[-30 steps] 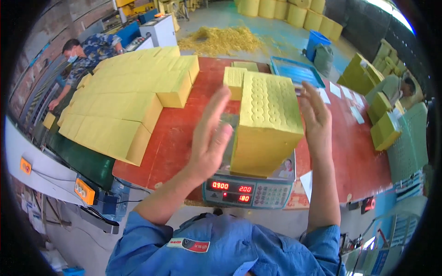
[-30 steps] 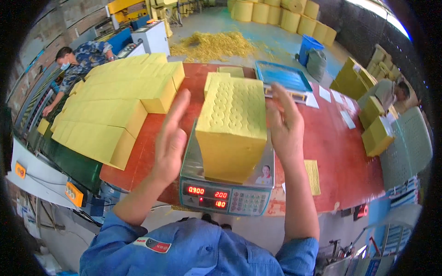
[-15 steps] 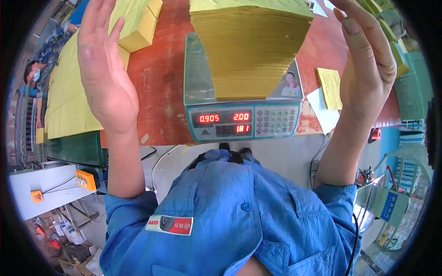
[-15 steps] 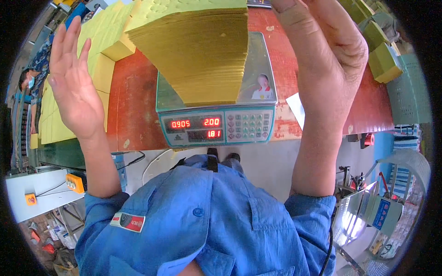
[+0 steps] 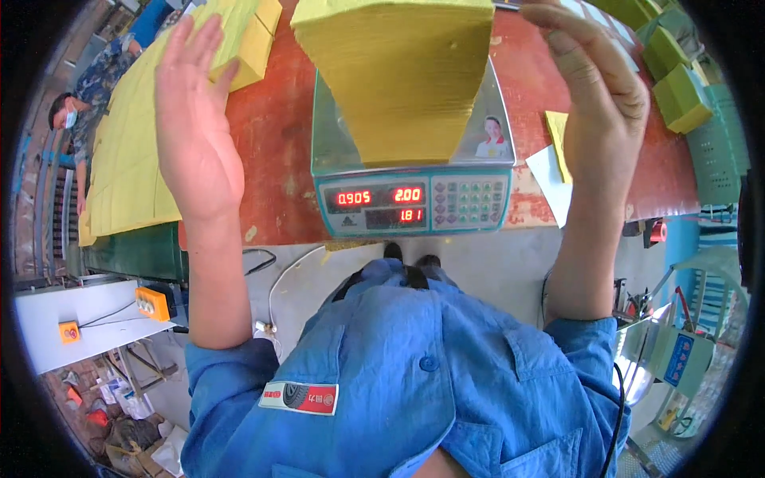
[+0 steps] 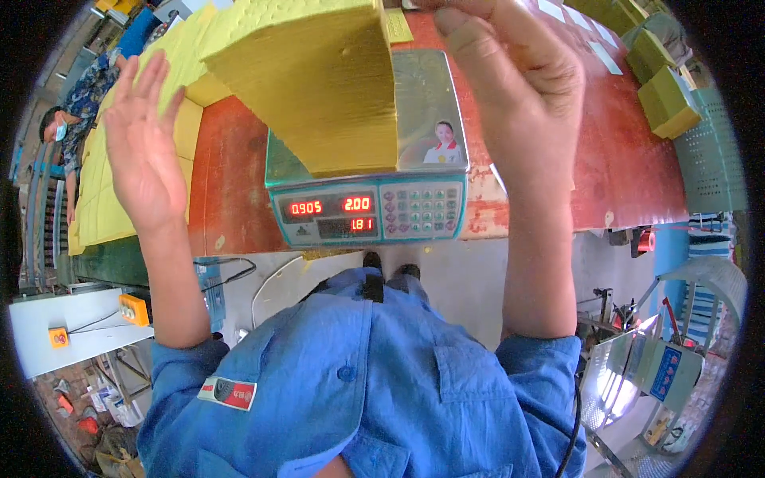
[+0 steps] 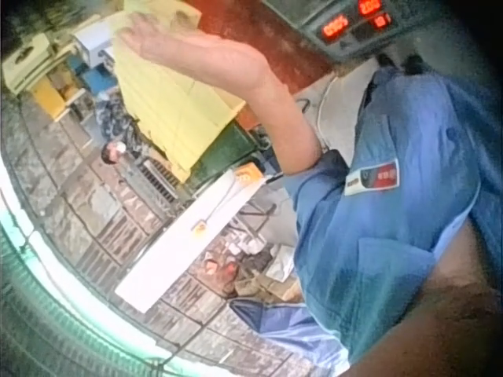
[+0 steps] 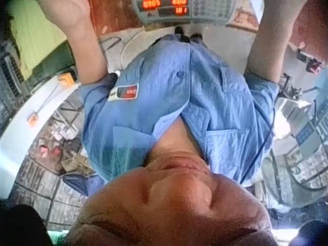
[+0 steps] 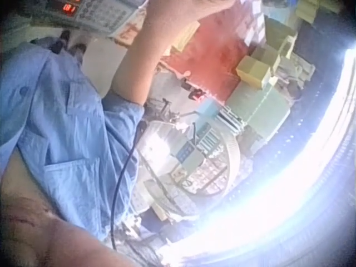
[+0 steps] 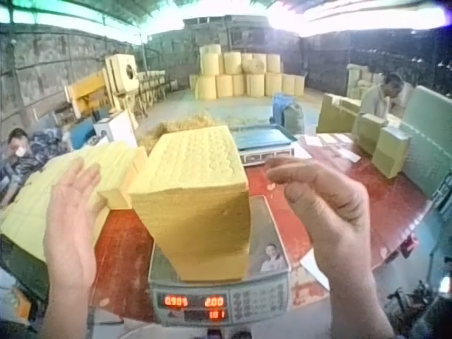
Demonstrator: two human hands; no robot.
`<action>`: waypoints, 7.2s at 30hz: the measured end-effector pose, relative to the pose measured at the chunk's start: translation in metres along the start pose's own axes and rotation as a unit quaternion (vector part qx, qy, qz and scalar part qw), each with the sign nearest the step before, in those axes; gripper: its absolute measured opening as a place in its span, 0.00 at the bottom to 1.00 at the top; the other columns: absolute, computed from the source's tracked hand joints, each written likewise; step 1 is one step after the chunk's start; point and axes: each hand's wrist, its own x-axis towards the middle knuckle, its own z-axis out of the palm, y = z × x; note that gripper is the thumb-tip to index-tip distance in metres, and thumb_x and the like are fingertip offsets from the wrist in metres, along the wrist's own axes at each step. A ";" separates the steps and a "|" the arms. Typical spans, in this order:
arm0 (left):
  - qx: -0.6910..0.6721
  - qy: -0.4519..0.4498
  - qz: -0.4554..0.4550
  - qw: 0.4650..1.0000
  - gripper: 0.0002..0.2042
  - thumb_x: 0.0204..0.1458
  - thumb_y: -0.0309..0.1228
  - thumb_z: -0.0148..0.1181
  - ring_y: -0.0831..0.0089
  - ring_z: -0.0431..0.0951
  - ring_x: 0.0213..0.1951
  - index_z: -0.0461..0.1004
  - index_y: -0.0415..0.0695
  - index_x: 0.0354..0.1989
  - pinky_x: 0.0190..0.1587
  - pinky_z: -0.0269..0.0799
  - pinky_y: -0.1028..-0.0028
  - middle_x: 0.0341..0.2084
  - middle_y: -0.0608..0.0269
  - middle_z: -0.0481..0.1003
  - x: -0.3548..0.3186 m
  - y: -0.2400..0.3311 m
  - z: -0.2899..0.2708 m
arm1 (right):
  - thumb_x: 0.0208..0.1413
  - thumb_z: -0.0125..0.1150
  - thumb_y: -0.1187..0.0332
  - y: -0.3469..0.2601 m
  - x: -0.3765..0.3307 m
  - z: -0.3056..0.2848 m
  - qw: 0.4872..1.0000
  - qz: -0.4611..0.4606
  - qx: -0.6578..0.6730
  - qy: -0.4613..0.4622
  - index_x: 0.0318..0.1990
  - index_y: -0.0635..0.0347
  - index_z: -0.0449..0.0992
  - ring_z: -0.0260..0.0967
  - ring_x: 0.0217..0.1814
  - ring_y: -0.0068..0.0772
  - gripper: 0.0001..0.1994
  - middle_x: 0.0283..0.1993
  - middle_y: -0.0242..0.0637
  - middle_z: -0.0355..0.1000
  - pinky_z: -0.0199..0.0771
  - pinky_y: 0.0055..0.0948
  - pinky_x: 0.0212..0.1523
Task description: Weighing stacks of yellow paper on a digital scale and using a strapping machine to bundle them.
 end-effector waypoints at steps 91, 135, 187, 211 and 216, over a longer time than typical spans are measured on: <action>0.232 -0.609 0.289 0.701 0.43 0.43 0.37 0.72 0.46 0.52 0.70 0.58 0.41 0.68 0.70 0.49 0.54 0.69 0.44 0.54 0.044 -0.045 0.789 | 0.54 0.60 0.63 0.319 0.023 -0.497 0.930 0.069 -0.332 -0.142 0.64 0.67 0.61 0.63 0.64 0.53 0.31 0.64 0.54 0.61 0.65 0.46 0.62; -0.232 -0.711 0.271 0.606 0.17 0.62 0.35 0.53 0.52 0.71 0.55 0.73 0.34 0.53 0.60 0.65 0.60 0.54 0.46 0.73 -0.277 0.062 0.532 | 0.48 0.63 0.69 0.026 -0.262 -0.330 0.824 0.046 -0.284 0.488 0.37 0.65 0.76 0.76 0.43 0.48 0.11 0.38 0.48 0.77 0.74 0.38 0.40; 0.183 -0.234 -0.002 0.955 0.14 0.54 0.32 0.61 0.53 0.78 0.44 0.75 0.38 0.46 0.46 0.74 0.62 0.41 0.49 0.76 -0.172 0.003 -0.095 | 0.52 0.61 0.76 0.002 -0.249 0.163 0.925 0.153 0.045 -0.345 0.42 0.66 0.76 0.77 0.40 0.42 0.09 0.38 0.46 0.76 0.76 0.34 0.39; 0.587 -0.222 -0.079 0.775 0.30 0.61 0.49 0.45 0.55 0.59 0.66 0.62 0.34 0.62 0.69 0.52 0.60 0.64 0.46 0.62 0.217 -0.329 -0.177 | 0.52 0.56 0.83 0.120 -0.190 0.346 0.970 0.104 -0.039 -0.218 0.49 0.65 0.75 0.74 0.51 0.47 0.15 0.51 0.49 0.74 0.76 0.32 0.48; 0.574 -0.238 -0.086 0.779 0.33 0.62 0.50 0.44 0.53 0.55 0.69 0.58 0.34 0.66 0.70 0.51 0.59 0.67 0.46 0.58 0.158 -0.295 -0.166 | 0.54 0.56 0.80 0.115 -0.204 0.326 0.945 0.222 0.036 -0.239 0.50 0.65 0.74 0.74 0.53 0.43 0.15 0.50 0.47 0.74 0.74 0.32 0.51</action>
